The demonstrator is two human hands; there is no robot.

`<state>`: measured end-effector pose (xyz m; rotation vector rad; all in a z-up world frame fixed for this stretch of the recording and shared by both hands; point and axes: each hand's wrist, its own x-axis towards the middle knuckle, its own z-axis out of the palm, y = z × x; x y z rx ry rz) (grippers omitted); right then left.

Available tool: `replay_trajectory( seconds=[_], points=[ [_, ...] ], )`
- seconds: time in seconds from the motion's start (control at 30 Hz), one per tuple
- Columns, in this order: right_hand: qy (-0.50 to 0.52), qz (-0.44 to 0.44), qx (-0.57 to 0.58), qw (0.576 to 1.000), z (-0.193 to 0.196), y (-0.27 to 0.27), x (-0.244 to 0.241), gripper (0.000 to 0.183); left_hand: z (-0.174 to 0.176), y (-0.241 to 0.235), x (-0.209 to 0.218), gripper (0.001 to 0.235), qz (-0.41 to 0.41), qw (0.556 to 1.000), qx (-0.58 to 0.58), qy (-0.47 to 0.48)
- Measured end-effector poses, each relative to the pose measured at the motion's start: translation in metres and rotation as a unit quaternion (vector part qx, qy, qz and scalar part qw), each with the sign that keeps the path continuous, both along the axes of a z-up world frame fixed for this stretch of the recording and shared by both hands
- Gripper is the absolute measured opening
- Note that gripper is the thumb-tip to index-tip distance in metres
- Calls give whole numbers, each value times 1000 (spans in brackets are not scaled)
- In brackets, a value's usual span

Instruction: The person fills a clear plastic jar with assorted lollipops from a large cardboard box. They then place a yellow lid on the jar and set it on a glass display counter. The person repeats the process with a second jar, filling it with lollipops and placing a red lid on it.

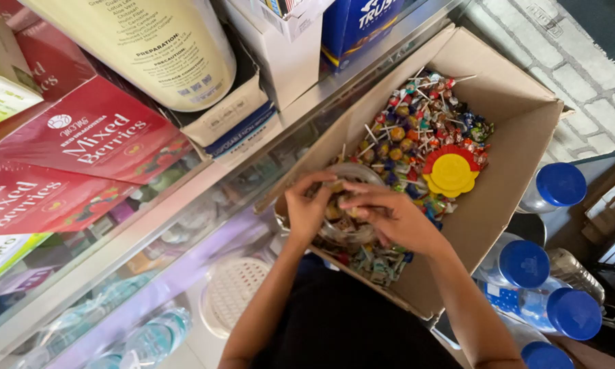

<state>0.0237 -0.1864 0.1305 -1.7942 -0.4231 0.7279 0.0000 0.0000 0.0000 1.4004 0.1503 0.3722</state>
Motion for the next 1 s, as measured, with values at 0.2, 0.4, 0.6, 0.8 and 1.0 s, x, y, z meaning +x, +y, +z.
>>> replay_trajectory(
  seconds=[0.2,0.4,0.6,0.8,1.0],
  points=[
    [-275,-54,-94,955,-27,-10,2,31,8,2,-2,24,-3,1000,3,-9],
    [-189,-110,-42,975,-2,1,13,50,8,7,-4,23,-16,1000,6,10],
    [-177,-167,-112,963,-72,-47,64,31,39,27,-12,28,-33,988,140,50],
    [-114,-50,-234,964,-143,-72,109,38,28,39,-13,28,-39,994,102,27],
    [-19,22,-283,959,-234,-78,128,39,17,56,-11,24,-64,997,14,46]
  ],
)
